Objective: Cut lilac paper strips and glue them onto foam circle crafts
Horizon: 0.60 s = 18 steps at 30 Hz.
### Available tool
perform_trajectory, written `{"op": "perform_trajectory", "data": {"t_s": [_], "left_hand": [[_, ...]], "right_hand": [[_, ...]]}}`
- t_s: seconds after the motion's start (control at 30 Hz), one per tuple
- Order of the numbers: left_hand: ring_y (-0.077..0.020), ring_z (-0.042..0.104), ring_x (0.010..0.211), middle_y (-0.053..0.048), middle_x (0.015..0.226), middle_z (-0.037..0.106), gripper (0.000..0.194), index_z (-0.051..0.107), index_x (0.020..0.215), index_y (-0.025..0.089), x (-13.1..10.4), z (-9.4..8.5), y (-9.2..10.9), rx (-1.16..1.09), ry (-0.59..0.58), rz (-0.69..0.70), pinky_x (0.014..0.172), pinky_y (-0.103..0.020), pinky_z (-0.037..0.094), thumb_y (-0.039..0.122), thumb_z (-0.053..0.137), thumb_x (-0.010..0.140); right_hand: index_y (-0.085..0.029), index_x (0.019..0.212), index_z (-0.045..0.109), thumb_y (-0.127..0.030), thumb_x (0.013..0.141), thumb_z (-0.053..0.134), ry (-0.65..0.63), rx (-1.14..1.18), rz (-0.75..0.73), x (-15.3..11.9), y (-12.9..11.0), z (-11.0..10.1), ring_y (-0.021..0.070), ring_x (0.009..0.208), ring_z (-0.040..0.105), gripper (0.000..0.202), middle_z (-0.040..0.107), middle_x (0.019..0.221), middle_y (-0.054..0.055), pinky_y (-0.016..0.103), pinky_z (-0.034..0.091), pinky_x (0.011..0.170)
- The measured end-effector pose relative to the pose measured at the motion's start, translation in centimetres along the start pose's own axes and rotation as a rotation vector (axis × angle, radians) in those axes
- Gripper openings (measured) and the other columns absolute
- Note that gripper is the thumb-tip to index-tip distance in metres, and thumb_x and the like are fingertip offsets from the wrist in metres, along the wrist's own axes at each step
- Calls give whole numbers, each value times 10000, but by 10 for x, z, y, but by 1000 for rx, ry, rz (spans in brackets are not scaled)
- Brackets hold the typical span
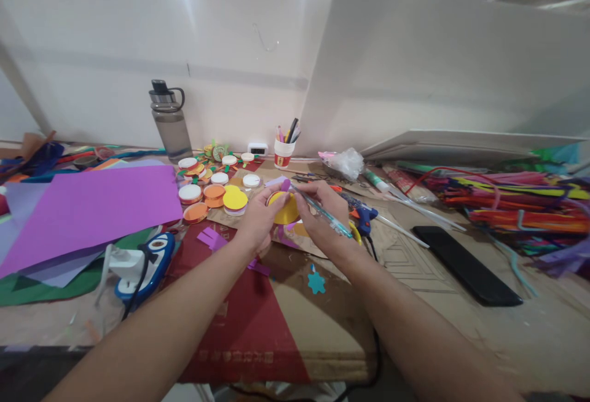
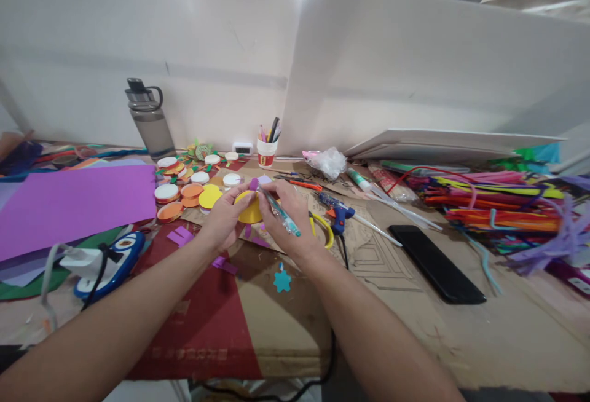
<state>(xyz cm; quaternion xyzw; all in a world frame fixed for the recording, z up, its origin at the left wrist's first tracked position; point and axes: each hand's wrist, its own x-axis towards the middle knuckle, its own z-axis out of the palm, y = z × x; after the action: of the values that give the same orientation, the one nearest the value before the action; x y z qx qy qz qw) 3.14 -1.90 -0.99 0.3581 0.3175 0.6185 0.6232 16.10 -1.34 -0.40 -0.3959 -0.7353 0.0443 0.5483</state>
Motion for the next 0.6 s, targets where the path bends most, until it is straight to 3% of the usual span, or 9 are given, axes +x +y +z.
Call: {"op": "perform_trajectory", "data": {"t_s": [0.6], "left_hand": [[-145,642,762,-53,938,710,391,671,1037,169,0,-1,-2,-17,-9,10,714,-254,492,269,761,670]], "right_hand": [[-238,933,627,-297,876,556,-15,-5,-44,0,1,0,173,786,640,109,678,883,25,332,517,730]]}}
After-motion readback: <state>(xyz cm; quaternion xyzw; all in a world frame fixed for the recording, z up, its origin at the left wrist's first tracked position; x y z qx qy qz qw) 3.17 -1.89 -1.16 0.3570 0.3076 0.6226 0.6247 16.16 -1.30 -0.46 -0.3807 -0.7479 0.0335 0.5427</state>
